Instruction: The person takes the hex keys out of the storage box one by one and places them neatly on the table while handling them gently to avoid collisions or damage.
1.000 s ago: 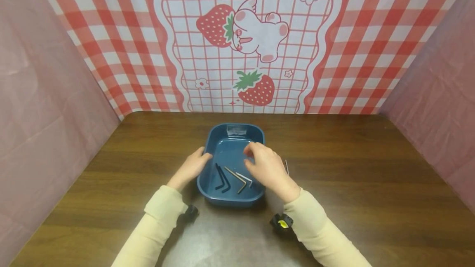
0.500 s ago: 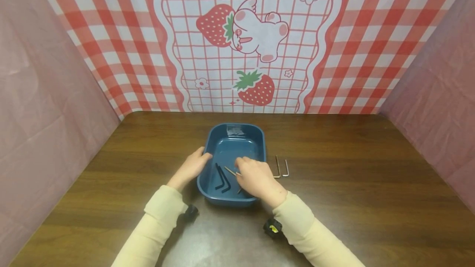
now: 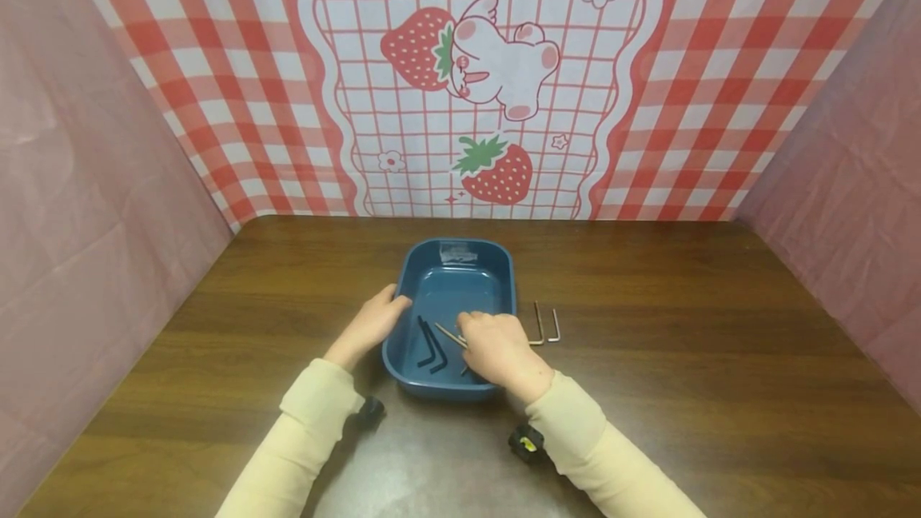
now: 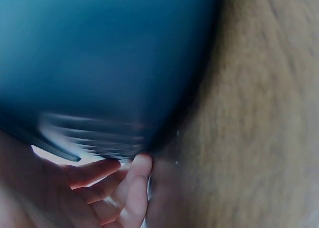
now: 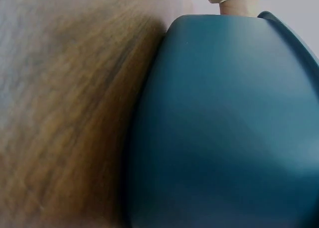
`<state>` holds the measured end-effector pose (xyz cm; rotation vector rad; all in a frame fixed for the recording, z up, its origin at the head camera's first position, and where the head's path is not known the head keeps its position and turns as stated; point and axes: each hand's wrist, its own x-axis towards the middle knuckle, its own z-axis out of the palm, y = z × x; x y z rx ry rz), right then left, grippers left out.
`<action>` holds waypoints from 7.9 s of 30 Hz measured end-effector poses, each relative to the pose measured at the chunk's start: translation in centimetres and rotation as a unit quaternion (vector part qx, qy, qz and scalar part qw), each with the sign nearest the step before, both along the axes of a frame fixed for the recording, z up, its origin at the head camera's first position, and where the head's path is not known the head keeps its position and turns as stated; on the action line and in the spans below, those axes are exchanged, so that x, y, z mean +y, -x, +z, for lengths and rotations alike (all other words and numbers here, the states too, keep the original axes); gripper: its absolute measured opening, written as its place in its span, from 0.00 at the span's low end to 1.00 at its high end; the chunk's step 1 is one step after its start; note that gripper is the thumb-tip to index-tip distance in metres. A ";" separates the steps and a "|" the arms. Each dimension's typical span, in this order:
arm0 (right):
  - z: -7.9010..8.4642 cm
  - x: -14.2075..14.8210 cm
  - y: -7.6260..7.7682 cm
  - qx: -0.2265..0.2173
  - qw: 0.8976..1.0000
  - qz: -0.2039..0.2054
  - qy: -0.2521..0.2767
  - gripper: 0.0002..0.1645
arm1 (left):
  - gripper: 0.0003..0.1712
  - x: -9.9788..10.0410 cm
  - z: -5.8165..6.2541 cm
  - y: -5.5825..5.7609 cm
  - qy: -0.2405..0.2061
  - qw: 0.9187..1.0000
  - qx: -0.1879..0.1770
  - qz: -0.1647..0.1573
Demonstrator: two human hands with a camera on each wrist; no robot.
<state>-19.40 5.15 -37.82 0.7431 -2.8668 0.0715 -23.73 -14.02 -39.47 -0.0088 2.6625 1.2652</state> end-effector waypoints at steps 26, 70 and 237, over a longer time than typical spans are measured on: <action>0.0 -0.1 0.2 -0.023 0.999 0.001 -0.031 0.08 | 0.31 0.0 -0.1 0.0 -0.005 1.000 -0.006 -0.003; 1.4 1.3 1.0 -0.085 0.964 0.036 0.250 0.08 | 0.31 -0.1 -0.2 0.1 -0.003 1.000 -0.009 -0.003; 3.2 8.4 2.9 -0.087 0.960 -0.104 0.246 0.13 | 0.32 0.0 -0.2 0.0 -0.015 1.000 -0.009 -0.005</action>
